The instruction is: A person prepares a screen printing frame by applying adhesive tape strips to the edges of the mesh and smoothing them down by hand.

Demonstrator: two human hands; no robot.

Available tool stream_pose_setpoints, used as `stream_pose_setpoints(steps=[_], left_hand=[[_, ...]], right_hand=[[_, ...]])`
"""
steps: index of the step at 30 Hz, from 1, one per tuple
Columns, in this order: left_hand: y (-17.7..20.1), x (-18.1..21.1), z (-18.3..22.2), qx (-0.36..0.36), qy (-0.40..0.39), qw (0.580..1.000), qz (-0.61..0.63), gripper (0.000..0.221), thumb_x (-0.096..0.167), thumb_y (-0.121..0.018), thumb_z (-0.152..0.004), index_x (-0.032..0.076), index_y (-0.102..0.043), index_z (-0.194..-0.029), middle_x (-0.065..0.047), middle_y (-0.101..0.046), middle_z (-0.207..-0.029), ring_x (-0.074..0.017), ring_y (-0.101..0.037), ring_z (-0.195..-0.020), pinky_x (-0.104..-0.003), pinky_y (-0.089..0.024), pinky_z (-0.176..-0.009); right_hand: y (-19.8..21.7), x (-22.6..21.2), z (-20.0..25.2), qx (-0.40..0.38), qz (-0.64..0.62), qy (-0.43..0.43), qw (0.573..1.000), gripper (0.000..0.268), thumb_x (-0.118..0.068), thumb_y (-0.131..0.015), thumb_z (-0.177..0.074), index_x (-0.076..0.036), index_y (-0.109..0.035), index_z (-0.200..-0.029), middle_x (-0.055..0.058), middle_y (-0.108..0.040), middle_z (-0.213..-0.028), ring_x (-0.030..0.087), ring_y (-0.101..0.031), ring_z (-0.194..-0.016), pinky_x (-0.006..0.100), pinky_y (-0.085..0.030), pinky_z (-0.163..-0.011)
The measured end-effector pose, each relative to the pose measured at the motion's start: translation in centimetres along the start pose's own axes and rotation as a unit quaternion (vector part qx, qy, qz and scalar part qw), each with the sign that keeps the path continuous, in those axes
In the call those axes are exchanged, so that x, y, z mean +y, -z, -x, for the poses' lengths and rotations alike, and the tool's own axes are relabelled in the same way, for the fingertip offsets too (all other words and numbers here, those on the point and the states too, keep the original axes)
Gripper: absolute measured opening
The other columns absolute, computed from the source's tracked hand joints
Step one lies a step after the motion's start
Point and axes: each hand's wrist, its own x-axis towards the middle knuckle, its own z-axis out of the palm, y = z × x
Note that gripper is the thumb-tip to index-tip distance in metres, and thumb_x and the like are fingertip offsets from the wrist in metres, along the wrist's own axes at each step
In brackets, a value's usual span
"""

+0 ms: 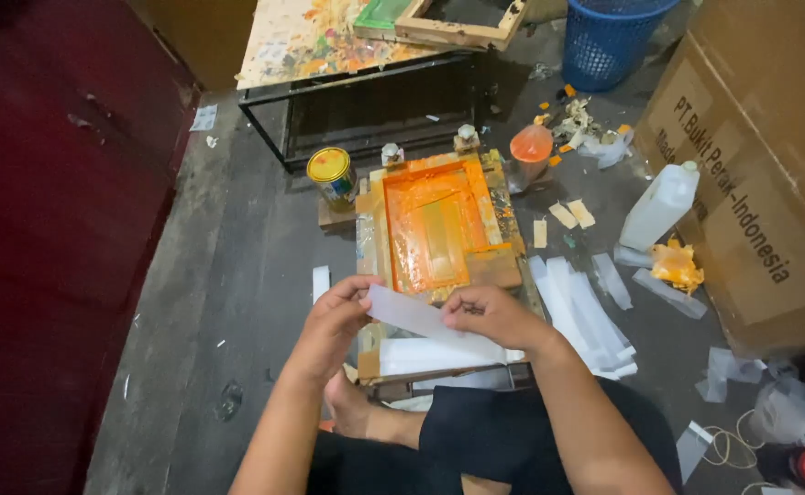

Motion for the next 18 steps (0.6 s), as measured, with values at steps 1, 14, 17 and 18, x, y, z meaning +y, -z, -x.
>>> stream_pose_setpoints(steps=[1, 14, 17, 18], left_hand=[[-0.1, -0.9, 0.1, 0.002, 0.002, 1.0, 0.001, 0.037, 0.007, -0.059, -0.09, -0.007, -0.066, -0.124, -0.008, -0.059, -0.09, -0.0174, -0.059, -0.086, -0.033, -0.052, -0.083], [-6.9, -8.2, 2.4, 0.073, 0.154, 0.981, -0.088, 0.03, 0.022, -0.071, -0.088, 0.009, -0.07, -0.114, -0.005, -0.073, -0.101, -0.0141, -0.07, -0.092, -0.027, -0.053, -0.081], [-7.0, -8.4, 2.7, 0.08, 0.137, 0.976, -0.15, 0.009, 0.018, -0.069, -0.091, 0.01, -0.073, -0.089, -0.003, -0.073, -0.078, -0.013, -0.068, -0.078, -0.026, -0.049, -0.077], [-6.9, -8.4, 2.8, 0.067, 0.122, 0.973, -0.185, 0.01, 0.018, -0.069, -0.09, 0.012, -0.072, -0.083, -0.001, -0.075, -0.074, -0.0116, -0.065, -0.076, -0.026, -0.044, -0.08]], right_hand=[[-0.3, 0.1, -0.2, -0.002, -0.001, -0.002, 1.0, 0.009, -0.016, -0.079, -0.089, -0.008, -0.079, -0.093, -0.001, -0.07, -0.07, 0.009, -0.059, -0.071, 0.025, -0.051, -0.071], [-3.9, 3.1, -2.2, 0.151, -0.223, -0.078, 0.96, 0.01, -0.011, -0.071, -0.089, -0.012, -0.062, -0.091, 0.001, -0.057, -0.076, 0.008, -0.048, -0.059, 0.022, -0.033, -0.042], [-3.6, 3.3, -2.3, 0.187, -0.246, -0.104, 0.946, 0.008, -0.009, -0.07, -0.087, -0.013, -0.063, -0.09, 0.001, -0.062, -0.079, 0.009, -0.055, -0.066, 0.021, -0.035, -0.043], [-3.4, 3.3, -2.4, 0.204, -0.253, -0.116, 0.939, 0.007, -0.009, -0.069, -0.086, -0.013, -0.065, -0.09, 0.0, -0.064, -0.078, 0.01, -0.055, -0.064, 0.021, -0.035, -0.044]])
